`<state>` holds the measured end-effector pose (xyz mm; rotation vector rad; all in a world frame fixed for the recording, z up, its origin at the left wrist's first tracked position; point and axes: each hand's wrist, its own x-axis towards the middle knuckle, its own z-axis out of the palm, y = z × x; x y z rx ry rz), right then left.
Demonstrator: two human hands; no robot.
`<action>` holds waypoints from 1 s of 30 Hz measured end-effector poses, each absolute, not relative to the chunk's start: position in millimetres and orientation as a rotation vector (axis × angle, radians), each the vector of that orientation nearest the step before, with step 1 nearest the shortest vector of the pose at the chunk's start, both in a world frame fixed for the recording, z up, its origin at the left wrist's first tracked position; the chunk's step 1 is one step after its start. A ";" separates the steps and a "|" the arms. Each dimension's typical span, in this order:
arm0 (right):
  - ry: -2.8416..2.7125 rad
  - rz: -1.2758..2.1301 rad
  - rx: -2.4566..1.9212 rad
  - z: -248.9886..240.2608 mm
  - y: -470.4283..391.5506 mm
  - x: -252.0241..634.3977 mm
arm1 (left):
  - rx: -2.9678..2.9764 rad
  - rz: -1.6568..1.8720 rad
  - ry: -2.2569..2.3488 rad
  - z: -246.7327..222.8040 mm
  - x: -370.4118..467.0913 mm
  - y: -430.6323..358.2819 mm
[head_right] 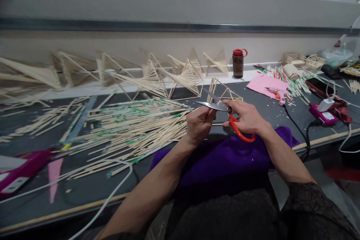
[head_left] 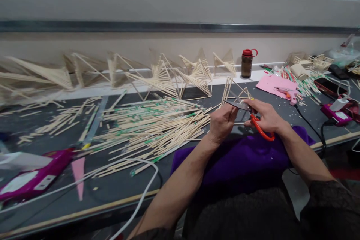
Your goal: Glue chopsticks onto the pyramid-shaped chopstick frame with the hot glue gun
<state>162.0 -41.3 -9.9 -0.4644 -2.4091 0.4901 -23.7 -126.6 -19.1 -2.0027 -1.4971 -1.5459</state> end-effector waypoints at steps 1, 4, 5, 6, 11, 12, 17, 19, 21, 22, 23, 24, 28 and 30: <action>-2.406 0.495 -0.463 -9.7 -42.0 162.2 | -2.004 -1.576 -1.497 -19.1 -23.2 -126.6; -2.393 0.483 -0.470 -8.2 -45.5 162.7 | -2.000 -1.674 -1.528 -19.3 -21.1 -126.8; -2.391 0.468 -0.482 -7.7 -47.1 162.9 | -1.997 -1.701 -1.534 -19.5 -20.2 -126.7; -2.393 0.446 -0.498 -7.2 -48.6 163.2 | -1.992 -1.722 -1.535 -19.6 -19.4 -126.6; -2.390 0.359 -0.544 -5.1 -48.7 169.6 | -2.058 -1.751 -1.602 -15.7 -21.4 -125.4; -2.371 0.385 -0.534 -4.7 -46.1 172.3 | -2.067 -1.769 -1.639 -13.5 -23.7 -125.4; -2.167 0.566 -0.590 -1.9 -25.1 189.1 | -1.864 -1.898 -1.900 0.3 -38.4 -126.5; -2.121 0.619 -0.597 -0.2 -19.1 194.5 | -1.907 -1.944 -2.080 4.9 -42.7 -127.4; -2.121 0.682 -0.563 1.8 -16.8 198.1 | -2.042 -2.073 -2.288 7.7 -47.0 -127.6; -2.132 0.717 -0.540 2.8 -16.7 199.4 | -2.101 -2.156 -2.372 7.9 -49.5 -127.1; -2.140 0.750 -0.518 3.7 -17.0 200.5 | -2.121 -2.225 -2.428 7.0 -52.1 -126.1; -2.142 0.783 -0.499 4.4 -17.5 201.4 | -2.112 -2.256 -2.449 4.9 -54.4 -124.6; -2.042 0.935 -0.427 5.6 -19.5 204.3 | -2.292 -1.564 -2.419 -13.1 -53.7 -117.1; -1.973 1.008 -0.385 5.5 -19.8 205.1 | -2.364 -0.989 -2.296 -23.1 -45.8 -115.0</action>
